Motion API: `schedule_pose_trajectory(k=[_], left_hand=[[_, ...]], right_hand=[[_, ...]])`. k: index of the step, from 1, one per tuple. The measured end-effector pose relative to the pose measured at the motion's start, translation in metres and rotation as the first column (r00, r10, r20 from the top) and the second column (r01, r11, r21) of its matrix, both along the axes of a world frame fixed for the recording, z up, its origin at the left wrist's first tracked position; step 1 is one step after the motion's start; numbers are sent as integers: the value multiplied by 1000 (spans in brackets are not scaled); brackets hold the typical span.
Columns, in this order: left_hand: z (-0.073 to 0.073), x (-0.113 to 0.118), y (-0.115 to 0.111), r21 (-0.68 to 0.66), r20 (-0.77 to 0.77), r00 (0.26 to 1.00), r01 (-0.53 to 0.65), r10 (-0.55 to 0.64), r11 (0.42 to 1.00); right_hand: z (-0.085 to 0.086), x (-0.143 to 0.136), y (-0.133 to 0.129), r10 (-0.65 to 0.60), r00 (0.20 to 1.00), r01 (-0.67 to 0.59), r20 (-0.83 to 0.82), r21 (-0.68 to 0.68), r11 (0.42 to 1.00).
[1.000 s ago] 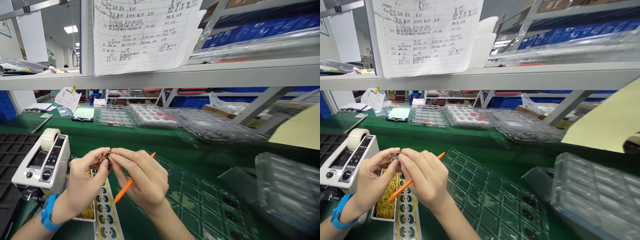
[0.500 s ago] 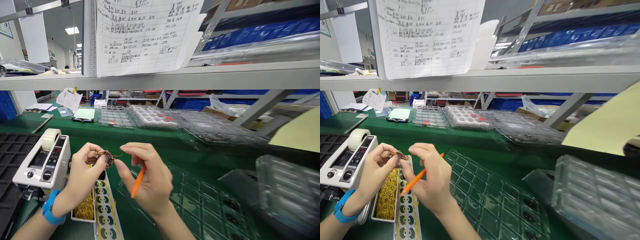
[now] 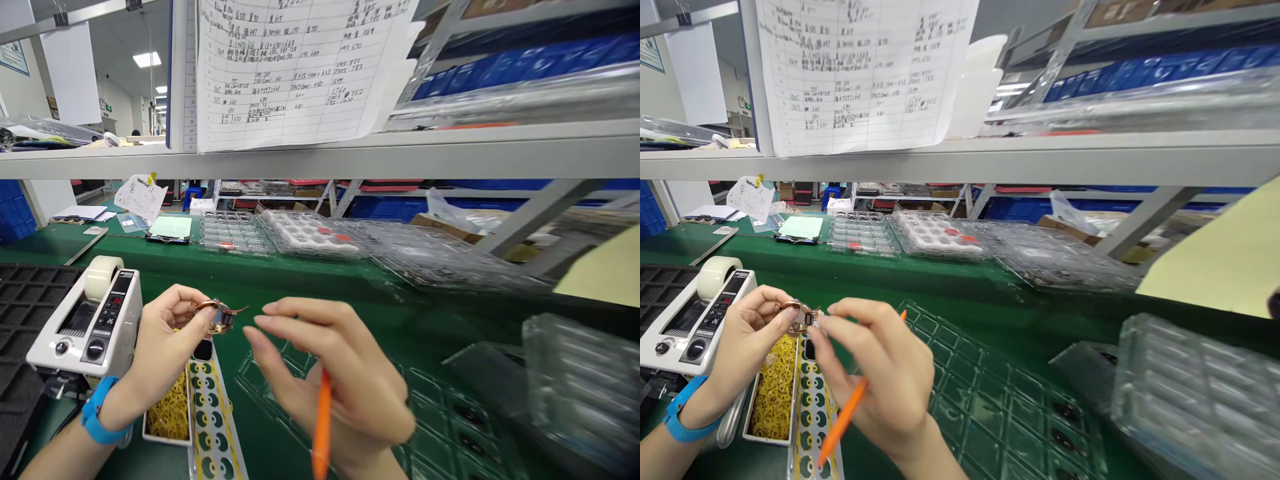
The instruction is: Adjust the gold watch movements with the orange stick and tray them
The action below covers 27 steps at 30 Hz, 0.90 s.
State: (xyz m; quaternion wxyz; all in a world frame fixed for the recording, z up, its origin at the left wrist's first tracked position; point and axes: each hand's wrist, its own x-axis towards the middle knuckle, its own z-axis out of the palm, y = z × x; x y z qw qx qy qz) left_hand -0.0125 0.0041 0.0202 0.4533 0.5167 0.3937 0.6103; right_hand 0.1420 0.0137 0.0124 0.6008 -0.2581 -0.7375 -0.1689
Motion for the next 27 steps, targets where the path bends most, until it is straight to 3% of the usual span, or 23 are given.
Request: schedule_pose_trajectory(k=[3,13,23,27], left_hand=[[-1,3,-6,26,-29,1000,-4,5,1000],[-2,4,-19,305,-273,951,-57,145,951],[-4,3,-18,408,-359,900,-86,247,909],[-5,4,-19,446,-366,888,-94,278,890]], right_hand=[[-6,-7,0,-136,985,123,107,125,985],[-11,-11,6,-39,994,19,107,175,984],[-9,-7,9,-29,985,-7,171,205,979],[-11,-10,8,-46,991,18,125,215,977]])
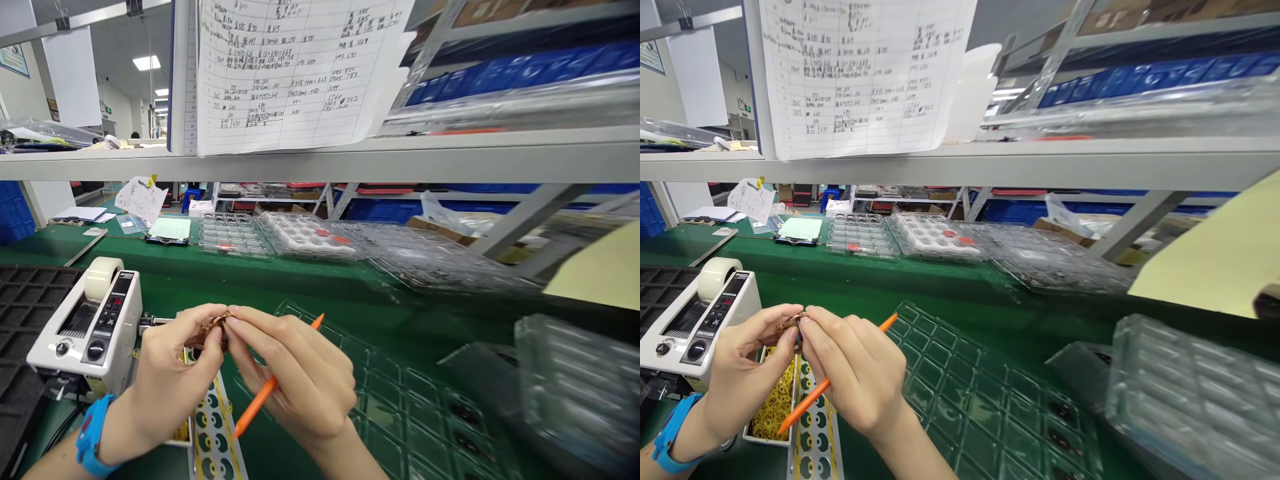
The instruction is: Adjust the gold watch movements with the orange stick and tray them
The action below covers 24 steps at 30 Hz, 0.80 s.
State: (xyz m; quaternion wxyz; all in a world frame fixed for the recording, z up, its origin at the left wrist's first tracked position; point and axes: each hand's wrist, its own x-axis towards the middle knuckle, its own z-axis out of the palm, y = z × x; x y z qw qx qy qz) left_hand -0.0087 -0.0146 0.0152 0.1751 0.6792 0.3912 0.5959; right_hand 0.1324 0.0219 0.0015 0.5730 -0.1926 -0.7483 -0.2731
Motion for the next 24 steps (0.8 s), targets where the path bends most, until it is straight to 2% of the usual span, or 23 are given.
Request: schedule_pose_trajectory(k=[6,12,18,24], left_hand=[[-2,0,3,-15,17,1000,3,-3,1000],[2,-2,8,-166,67,996,71,-60,984],[3,-1,10,-272,124,992,51,-18,961],[0,-3,15,-308,207,978,72,-8,949]], right_hand=[[-3,-5,-2,-15,997,11,-70,-55,998],[1,-7,0,47,991,-75,-126,-232,970],[2,-9,-2,54,992,-83,-113,-274,958],[-1,-11,0,79,993,-101,-91,-270,958]])
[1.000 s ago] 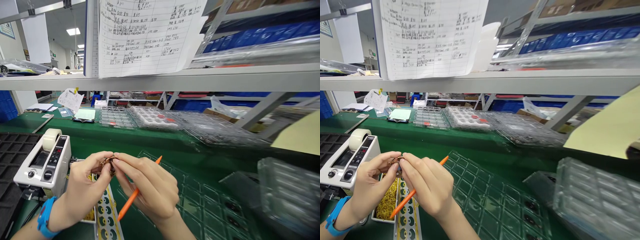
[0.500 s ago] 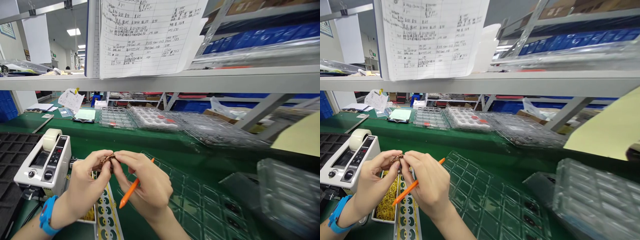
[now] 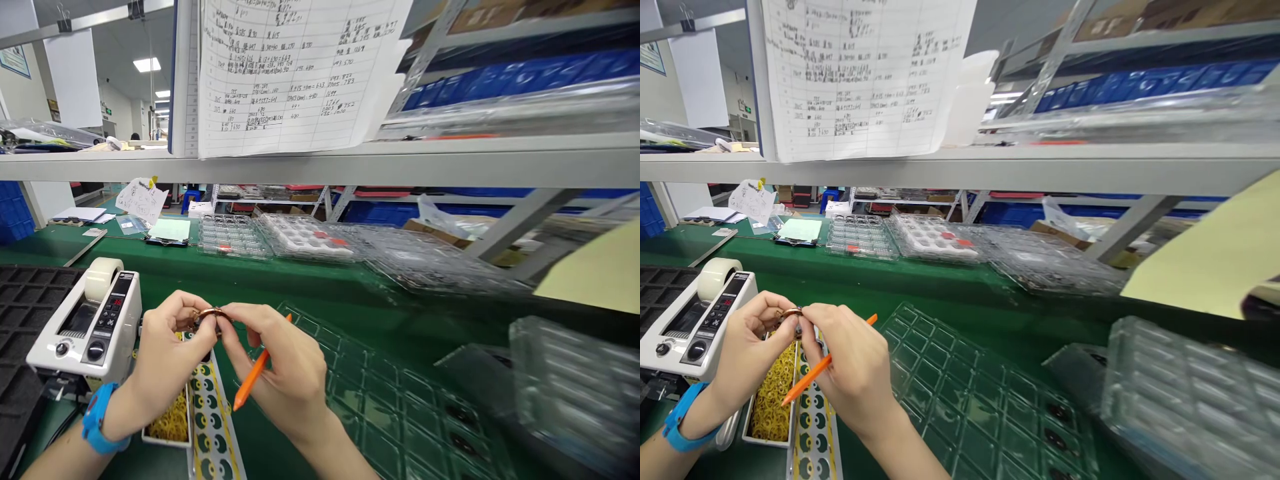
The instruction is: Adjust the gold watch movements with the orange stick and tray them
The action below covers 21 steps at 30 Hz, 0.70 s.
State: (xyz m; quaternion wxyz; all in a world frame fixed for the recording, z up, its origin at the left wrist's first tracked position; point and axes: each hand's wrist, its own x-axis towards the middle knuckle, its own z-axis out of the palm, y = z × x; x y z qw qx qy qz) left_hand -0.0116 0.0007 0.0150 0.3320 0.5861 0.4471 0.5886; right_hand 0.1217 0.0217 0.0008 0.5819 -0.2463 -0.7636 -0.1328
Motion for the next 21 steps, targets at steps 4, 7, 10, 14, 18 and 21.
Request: schedule_pose_trajectory(k=[4,7,10,14,18,21], left_hand=[[2,-2,4,-5,125,992,28,-27,1000],[6,-6,6,-52,221,969,124,-110,991],[11,-11,7,-134,246,948,240,-202,962],[16,-14,4,-209,231,934,322,-274,923],[16,-13,1,-229,212,933,335,-289,914],[15,-11,1,-224,185,936,337,-299,915]], right_hand=[[0,0,-2,11,1000,-11,20,12,1000],[6,8,-3,89,996,-88,22,-74,993],[14,20,-2,156,988,-155,-13,-226,962],[18,28,2,287,954,-247,87,-314,917],[17,28,0,375,913,-291,158,-391,873],[16,27,-3,405,902,-293,152,-474,831]])
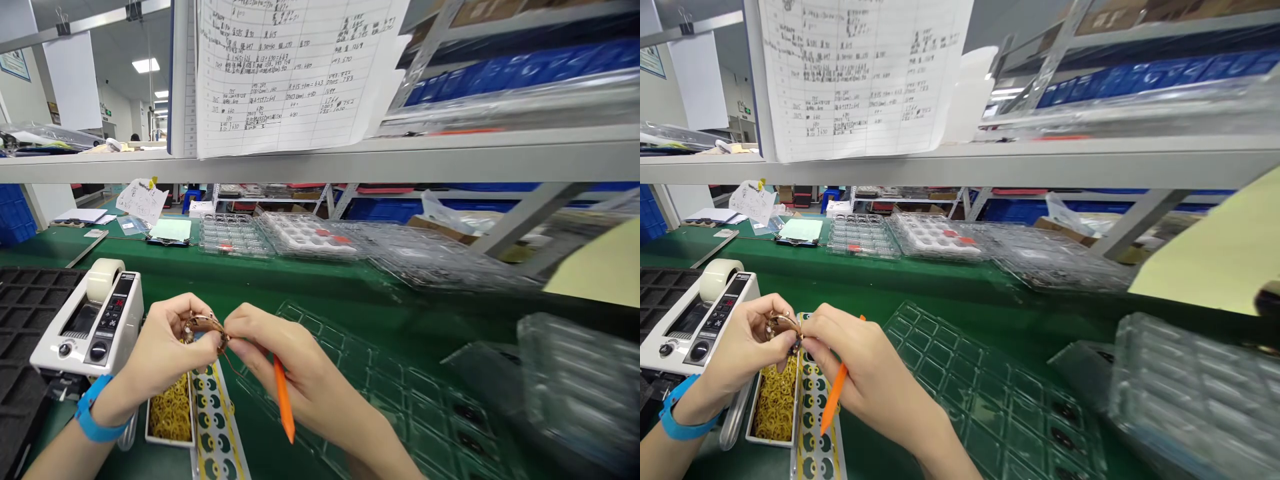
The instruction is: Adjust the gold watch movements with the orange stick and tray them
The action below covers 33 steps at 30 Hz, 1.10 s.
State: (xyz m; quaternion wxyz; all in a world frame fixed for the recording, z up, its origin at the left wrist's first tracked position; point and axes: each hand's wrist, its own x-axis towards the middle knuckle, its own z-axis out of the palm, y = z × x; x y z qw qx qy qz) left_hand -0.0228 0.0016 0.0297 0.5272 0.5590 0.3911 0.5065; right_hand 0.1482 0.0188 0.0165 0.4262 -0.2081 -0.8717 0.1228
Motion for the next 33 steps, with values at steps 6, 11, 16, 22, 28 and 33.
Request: schedule_pose_trajectory(k=[6,11,16,22,28,33], left_hand=[[-2,1,4,-5,16,1000,9,-9,1000],[-4,-2,8,34,44,999,14,-16,999],[-12,-2,12,142,-53,998,-18,26,990],[-36,3,20,900,-232,736,-85,636,427],[-44,6,22,990,-139,578,97,804,102],[-68,-8,-32,903,-276,653,-75,705,423]], right_hand=[[-5,-3,4,39,999,-44,-23,-301,953],[-5,0,11,50,998,-57,-26,-388,920],[-4,-2,12,6,999,-22,-39,-417,909],[-5,-12,8,-123,986,21,-116,-638,770],[-8,-23,-1,-148,913,-154,-380,-658,737],[-9,1,1,-367,870,200,-329,-444,873]])
